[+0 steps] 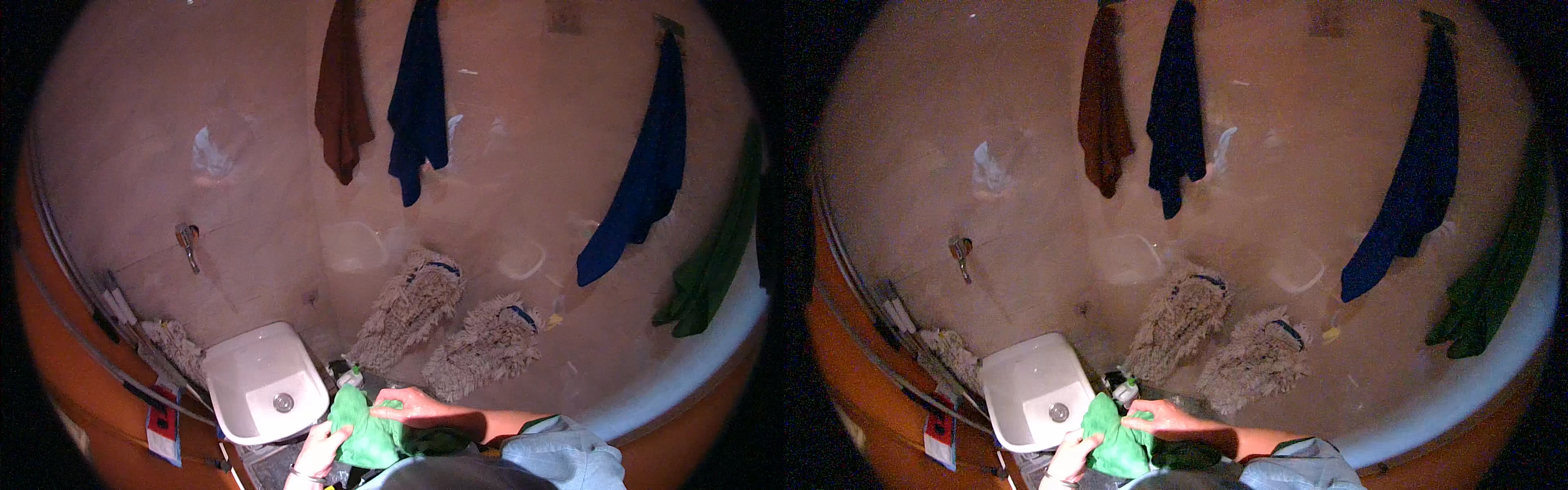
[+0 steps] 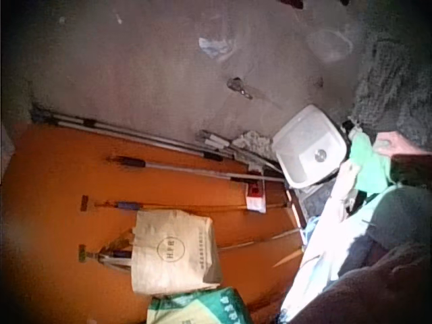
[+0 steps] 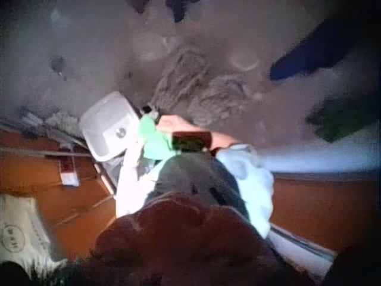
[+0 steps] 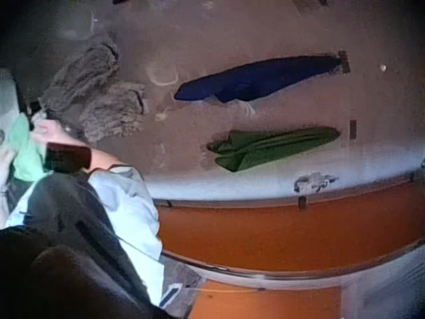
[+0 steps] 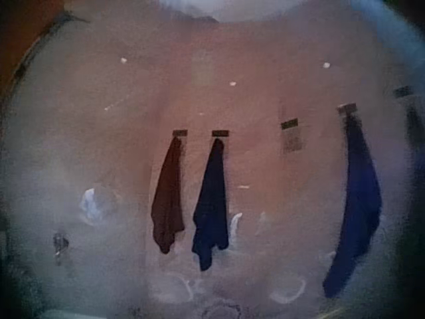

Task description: The person attaches a white fringe mop head to a blue frame by tying the strings, takes off yellow gloves, and then washes their hands in a sink.

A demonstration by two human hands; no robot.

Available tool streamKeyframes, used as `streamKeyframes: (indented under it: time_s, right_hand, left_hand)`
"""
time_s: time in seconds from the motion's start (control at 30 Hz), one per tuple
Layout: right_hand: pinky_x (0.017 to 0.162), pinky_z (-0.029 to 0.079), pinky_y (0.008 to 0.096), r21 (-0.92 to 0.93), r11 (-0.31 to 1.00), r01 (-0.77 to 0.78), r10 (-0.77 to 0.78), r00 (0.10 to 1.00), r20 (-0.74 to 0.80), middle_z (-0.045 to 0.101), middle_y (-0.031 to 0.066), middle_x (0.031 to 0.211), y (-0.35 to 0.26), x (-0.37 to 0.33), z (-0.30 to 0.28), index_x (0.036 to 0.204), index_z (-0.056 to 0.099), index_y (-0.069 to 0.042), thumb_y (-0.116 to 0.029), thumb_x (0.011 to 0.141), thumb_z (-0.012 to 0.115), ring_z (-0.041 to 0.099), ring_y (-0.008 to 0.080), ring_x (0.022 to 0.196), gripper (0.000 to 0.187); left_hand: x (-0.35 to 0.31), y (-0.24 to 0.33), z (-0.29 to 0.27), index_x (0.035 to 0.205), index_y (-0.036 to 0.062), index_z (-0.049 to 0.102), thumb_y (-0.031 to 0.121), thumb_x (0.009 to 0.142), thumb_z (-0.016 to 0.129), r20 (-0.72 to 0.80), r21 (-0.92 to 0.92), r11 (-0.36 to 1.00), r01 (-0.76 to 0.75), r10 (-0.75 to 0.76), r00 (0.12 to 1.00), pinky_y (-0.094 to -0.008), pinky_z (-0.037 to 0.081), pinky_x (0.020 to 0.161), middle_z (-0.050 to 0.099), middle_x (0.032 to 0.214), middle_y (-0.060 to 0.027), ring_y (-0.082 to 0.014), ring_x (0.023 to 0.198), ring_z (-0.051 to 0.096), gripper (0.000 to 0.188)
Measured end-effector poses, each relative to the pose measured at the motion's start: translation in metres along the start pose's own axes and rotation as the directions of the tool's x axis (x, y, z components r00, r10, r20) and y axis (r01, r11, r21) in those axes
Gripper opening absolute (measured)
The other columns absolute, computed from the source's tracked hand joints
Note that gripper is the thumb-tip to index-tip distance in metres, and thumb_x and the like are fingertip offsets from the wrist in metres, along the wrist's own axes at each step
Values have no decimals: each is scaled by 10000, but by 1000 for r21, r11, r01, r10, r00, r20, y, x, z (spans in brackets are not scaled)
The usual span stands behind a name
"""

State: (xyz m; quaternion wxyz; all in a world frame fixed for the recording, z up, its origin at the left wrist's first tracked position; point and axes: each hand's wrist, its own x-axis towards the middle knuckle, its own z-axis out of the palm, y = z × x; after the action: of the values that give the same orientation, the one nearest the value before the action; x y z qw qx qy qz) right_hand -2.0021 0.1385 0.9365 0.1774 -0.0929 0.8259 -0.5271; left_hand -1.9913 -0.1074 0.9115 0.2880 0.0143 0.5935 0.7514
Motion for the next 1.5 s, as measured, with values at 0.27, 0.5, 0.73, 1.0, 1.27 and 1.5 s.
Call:
streamKeyframes:
  time_s: [0.27,0.5,0.73,1.0,1.27,1.5]
  right_hand:
    - [877,469,378,-209,857,471,-470,881,57,576,164,1041,-9,-5,-41,1069,564,-23,-53,787,543,579,306,1014,284]
    - [750,497,404,-416,878,235,-323,934,-153,636,138,872,-65,-22,-85,975,577,-92,-405,810,710,637,328,856,377]
    - [877,472,429,-671,701,244,-382,922,-65,607,169,1136,-75,-30,-131,1214,447,-101,-388,850,660,590,342,1054,511]
    - [745,459,250,245,950,194,-223,970,94,584,-26,865,-52,-18,-136,957,590,-43,-301,931,611,525,63,836,260]
    - [733,486,317,-80,828,555,-484,634,-603,656,31,826,-241,0,-340,911,686,-67,-419,840,631,593,144,793,363]
    - [974,417,426,-670,720,-182,-694,-179,-698,541,213,1299,-384,-54,-479,1214,595,-16,-414,914,518,507,388,1168,504]
  left_hand:
    - [9,58,44,1451,67,310,207,750,735,229,176,952,-249,207,951,-356,423,1005,534,1300,-167,-235,1219,504,831]
    - [72,10,45,973,-7,666,85,697,646,-24,636,610,-473,628,778,-295,508,680,660,892,-145,-198,745,641,291]
    - [56,76,91,970,-15,651,105,850,660,-36,395,787,-474,529,848,-233,479,627,652,757,-31,-72,673,578,170]
    - [61,140,129,855,-6,660,135,873,653,88,572,643,-509,569,818,-251,472,614,632,699,-47,-69,677,561,142]
    - [20,69,4,809,19,630,185,929,609,-201,660,730,-175,397,896,-229,406,571,558,661,10,-80,632,511,206]
    - [-40,-15,-48,921,35,682,289,892,659,-446,547,824,151,135,885,-258,458,619,644,747,-51,-117,666,561,256]
